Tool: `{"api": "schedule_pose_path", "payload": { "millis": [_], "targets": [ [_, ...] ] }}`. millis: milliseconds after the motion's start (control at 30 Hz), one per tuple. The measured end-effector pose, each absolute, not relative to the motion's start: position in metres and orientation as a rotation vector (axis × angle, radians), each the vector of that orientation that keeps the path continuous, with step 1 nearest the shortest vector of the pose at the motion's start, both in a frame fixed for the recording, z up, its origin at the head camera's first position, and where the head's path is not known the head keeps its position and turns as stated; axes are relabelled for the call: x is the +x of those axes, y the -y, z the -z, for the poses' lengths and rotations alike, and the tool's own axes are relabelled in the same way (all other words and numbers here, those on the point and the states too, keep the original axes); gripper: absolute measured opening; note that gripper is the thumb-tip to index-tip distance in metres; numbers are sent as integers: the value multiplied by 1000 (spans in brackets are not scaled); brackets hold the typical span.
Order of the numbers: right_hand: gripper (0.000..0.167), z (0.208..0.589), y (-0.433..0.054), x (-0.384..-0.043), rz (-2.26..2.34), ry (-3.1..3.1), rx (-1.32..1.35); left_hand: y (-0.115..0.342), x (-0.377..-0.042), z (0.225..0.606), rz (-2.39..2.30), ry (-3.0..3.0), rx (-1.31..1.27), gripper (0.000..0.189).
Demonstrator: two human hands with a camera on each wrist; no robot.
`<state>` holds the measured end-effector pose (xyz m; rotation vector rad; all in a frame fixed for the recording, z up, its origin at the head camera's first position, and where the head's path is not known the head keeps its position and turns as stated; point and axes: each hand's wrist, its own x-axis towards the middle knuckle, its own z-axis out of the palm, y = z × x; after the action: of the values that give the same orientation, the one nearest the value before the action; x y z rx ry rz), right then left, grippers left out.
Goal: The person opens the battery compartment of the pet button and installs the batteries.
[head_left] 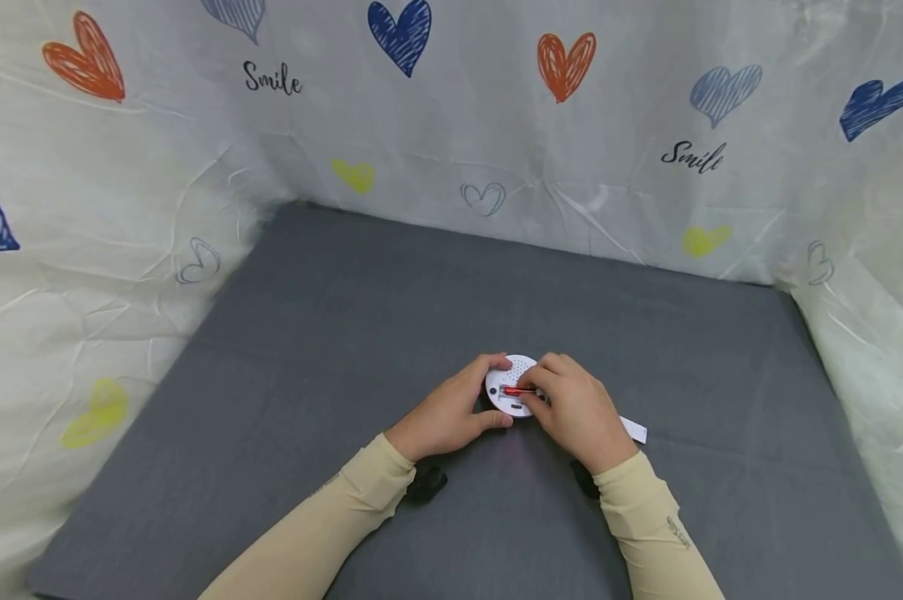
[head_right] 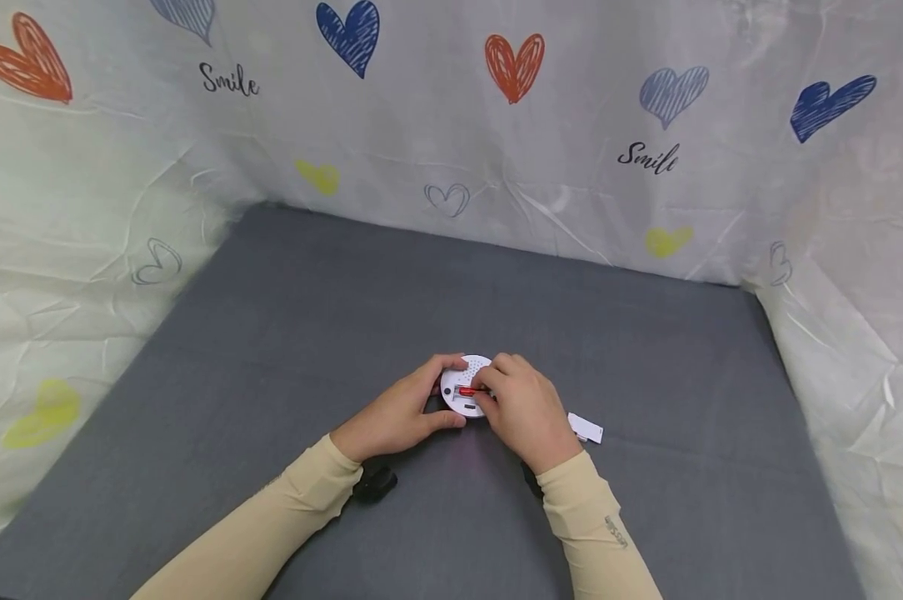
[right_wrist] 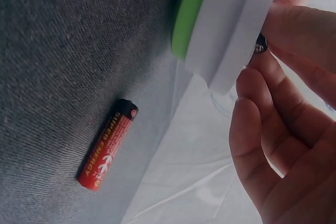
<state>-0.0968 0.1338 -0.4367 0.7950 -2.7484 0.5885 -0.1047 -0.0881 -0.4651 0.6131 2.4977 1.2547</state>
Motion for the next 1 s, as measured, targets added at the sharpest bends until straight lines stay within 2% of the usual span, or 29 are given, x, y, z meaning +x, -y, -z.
{"api": "schedule_pose_path", "payload": {
  "millis": [167,467,633,867,1000],
  "targets": [
    [11,436,-139,-95,-700,2759,744,87,-105,464,-1239,-2508,611,74],
    [8,437,-143,-92,-925,2840,358,87,-105,463,-1215,-2524,588,75],
    [10,437,-140,-94,-999,2865,268,88,-106,463,-1213,-2525,590,76],
    [33,437,-137,-97,-1270,2967,13,87,-106,463,-1206,-2553,626,76],
    [46,436,-137,-99,-1276,3036,-56,88,-105,463,-1212,-2549,628,75]
  ]
}}
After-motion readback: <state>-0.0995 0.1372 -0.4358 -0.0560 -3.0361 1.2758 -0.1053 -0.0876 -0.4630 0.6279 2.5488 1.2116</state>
